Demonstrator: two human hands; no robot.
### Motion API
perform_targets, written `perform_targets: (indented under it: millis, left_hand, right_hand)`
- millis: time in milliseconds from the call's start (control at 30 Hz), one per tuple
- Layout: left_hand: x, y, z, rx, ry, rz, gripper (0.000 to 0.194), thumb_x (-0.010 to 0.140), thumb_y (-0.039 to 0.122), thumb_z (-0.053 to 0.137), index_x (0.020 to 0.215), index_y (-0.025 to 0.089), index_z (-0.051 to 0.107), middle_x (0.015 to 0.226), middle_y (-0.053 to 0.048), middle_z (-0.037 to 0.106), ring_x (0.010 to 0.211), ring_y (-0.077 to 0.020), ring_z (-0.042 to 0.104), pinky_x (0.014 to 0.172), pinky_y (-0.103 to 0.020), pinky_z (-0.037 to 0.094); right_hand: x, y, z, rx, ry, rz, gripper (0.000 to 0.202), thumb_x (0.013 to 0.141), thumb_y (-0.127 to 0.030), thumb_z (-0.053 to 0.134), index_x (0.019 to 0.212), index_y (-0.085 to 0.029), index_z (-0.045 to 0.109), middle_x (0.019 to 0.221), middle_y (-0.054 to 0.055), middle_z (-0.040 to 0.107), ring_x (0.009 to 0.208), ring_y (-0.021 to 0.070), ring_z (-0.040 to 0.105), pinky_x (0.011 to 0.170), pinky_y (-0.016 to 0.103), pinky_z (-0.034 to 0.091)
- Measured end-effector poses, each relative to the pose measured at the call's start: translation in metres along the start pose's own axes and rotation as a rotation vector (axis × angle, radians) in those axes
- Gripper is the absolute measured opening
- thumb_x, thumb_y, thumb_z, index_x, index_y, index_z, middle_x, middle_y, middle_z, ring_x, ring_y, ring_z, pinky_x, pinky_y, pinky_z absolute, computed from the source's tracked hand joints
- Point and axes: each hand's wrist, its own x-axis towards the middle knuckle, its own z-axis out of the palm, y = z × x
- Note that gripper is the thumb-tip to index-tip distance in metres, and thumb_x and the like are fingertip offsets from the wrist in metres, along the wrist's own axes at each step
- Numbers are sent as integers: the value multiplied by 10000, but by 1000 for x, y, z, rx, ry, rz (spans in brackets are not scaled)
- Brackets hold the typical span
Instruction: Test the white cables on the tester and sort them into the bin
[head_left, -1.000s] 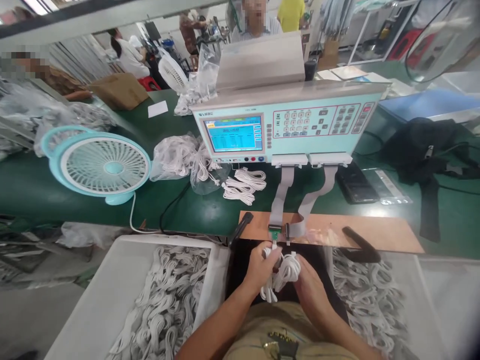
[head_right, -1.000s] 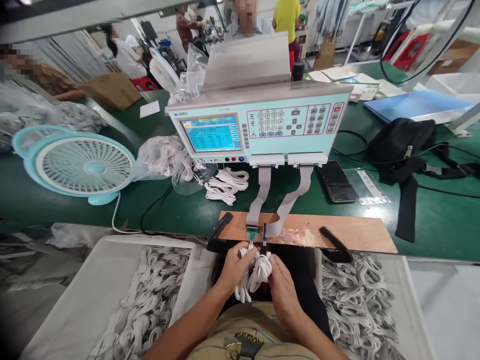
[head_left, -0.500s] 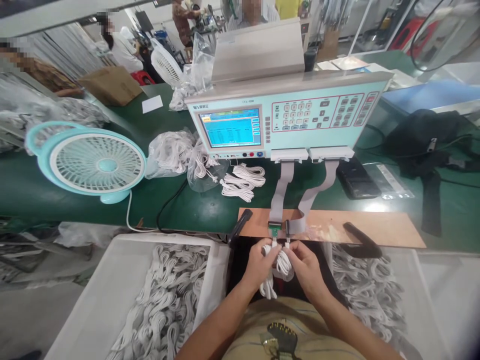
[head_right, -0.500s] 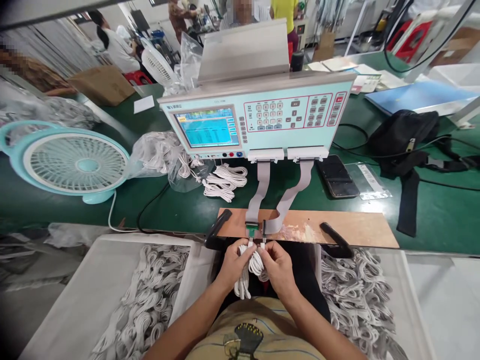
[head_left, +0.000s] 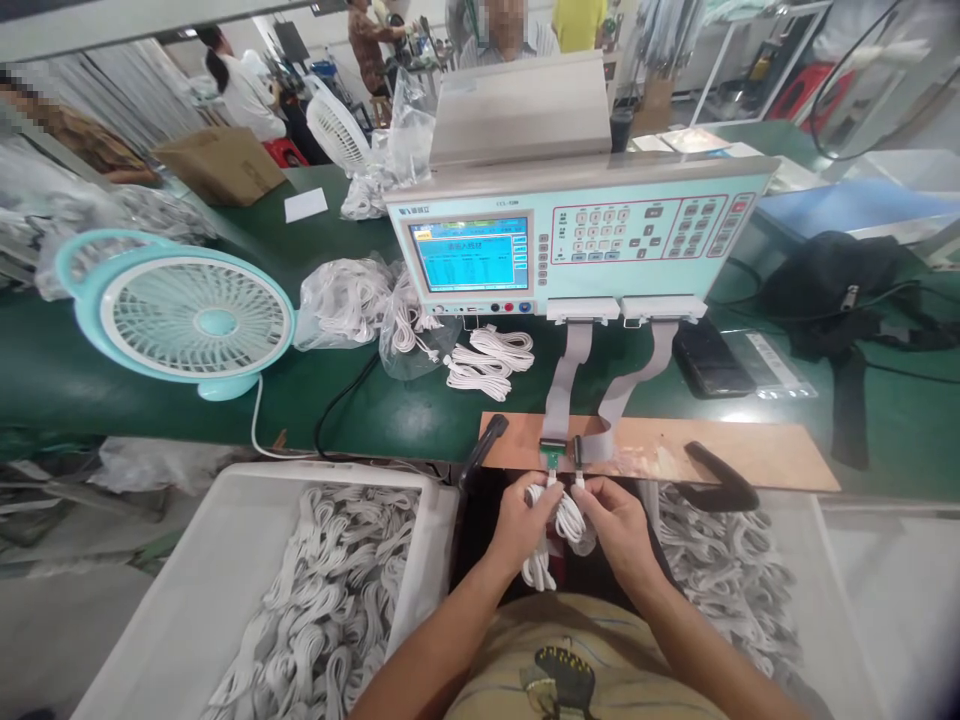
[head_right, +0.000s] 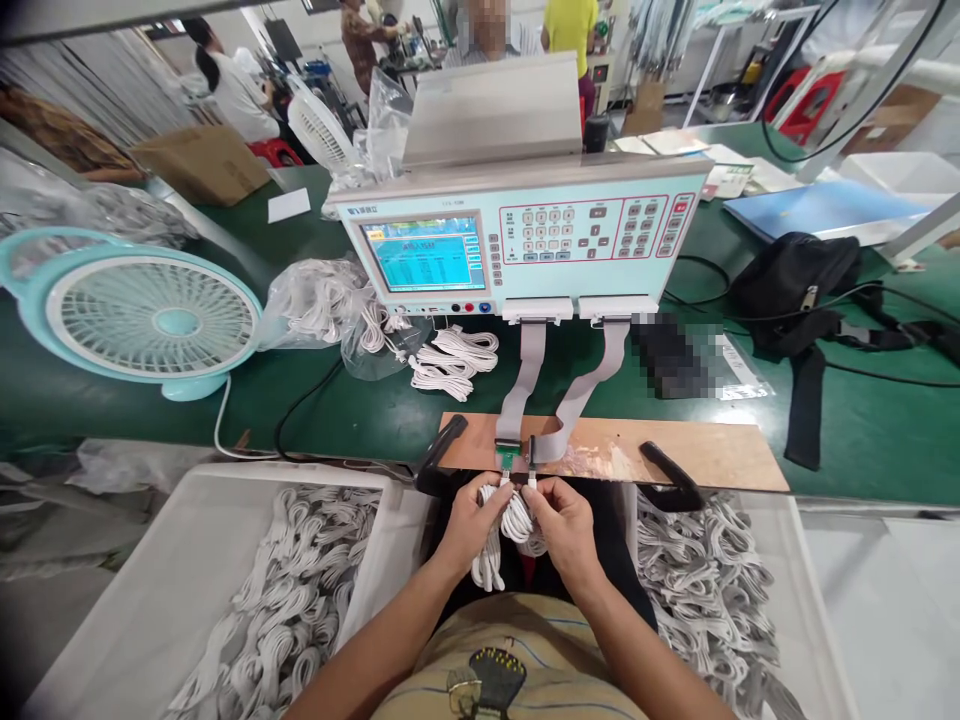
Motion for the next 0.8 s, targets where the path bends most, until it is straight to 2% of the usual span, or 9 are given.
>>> perform_targets:
  millis: [167, 367, 533, 800]
  left_hand:
    - [0, 0, -1, -64, 49, -27, 297, 711, 419, 614, 713, 123, 636, 611, 10, 549, 578, -99, 457, 583, -205, 367]
    - [3, -4, 5, -153, 135, -113, 205, 658, 305, 640, 669, 102, 664, 544, 0, 542, 550, -110, 467, 549, -221, 359]
    - [4, 0, 7, -208, 203, -189, 145, 584, 237, 654, 662, 115, 654, 535, 6, 539, 529, -114, 471, 514, -223, 350]
    - [6, -4, 13, -266, 149, -226, 168, 598, 295, 637, 612, 137, 583, 476, 28, 460, 455, -103, 433, 442, -216, 313]
  right_hand:
    - [4, 5, 0, 87, 13, 120, 379, 646, -492, 714, 639, -140, 573, 547, -6, 507, 478, 112, 395, 463, 220, 328]
    - [7, 8, -7, -53, 4, 95, 430, 636, -572, 674, 601, -152, 585, 553, 5, 507, 535, 150, 448, 482, 225, 360]
    - [13, 7, -11, -29, -91, 113, 428, 549, -577, 729, 611, -168, 619, 536, 1, 501, 574, 176, 481, 491, 220, 392]
    - [11, 5, -8, 75, -107, 131, 442, 488, -556, 776, 655, -168, 645, 619, 9, 582, 576, 167, 504, 555, 229, 452]
